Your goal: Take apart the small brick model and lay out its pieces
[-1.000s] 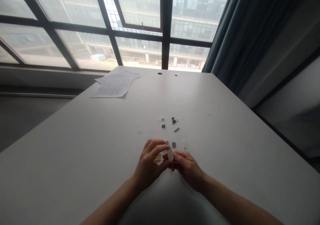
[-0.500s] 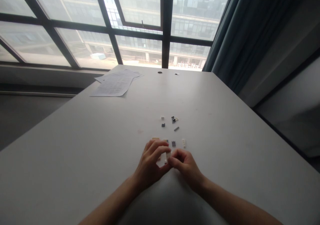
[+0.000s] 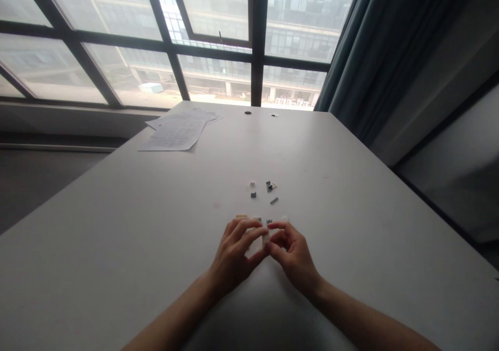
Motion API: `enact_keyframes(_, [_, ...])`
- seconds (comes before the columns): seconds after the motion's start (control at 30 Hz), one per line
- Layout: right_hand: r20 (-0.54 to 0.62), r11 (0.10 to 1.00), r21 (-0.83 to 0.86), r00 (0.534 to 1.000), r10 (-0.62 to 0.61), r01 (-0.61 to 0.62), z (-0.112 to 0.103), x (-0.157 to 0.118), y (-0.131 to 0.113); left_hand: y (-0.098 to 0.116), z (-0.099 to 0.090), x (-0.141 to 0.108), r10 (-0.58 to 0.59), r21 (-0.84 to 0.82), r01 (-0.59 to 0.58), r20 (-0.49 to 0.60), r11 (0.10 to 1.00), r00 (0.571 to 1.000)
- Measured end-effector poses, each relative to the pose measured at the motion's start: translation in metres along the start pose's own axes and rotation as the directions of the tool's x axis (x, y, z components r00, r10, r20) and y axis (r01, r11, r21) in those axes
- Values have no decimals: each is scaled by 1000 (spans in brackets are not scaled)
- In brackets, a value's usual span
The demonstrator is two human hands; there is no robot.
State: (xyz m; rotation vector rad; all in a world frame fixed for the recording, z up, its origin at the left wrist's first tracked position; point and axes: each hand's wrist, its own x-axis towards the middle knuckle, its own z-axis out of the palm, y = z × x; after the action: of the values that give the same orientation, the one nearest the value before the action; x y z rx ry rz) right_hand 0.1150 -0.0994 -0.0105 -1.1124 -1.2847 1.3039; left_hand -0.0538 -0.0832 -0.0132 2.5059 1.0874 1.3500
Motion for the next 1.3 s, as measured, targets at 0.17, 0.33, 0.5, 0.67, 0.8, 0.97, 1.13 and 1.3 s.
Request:
enact_keyframes(0.17, [88,994,-110,996,-10,20,-11,4,-8,-1,0,2,-45,-31,45,13,998,999])
enact_keyframes(0.33, [55,840,-503,978,-201,201,-45,25,-7,-7,-4,1,-170,-50,168,-48,985,984])
enact_keyframes(0.5, [191,647,-738,979,-71,191,-72,45,5,-8,-4,2,-263,-62,257,-120,964,957])
enact_keyframes(0.67, [253,560,-784,962,-105,268,-66,49,10,-9,-3,0,-283,-65,277,-118,959,952])
enact_keyframes(0.8, [133,752,-635,984,-117,175,-64,52,12,-8,-3,-2,-296,-79,288,-112,954,949])
enact_keyframes(0.97, [134,953,257,982,131,-162,-63,51,14,-3,-4,0,-307,-85,297,-149,951,940])
enact_keyframes(1.13, [237,676,664,947,215,-320,-58,44,14,0,-4,1,-300,-74,291,-169,954,939])
enact_keyframes(1.3, [243,623,712,946,213,-324,-57,43,18,-2,-3,-1,-309,-76,301,-149,951,939])
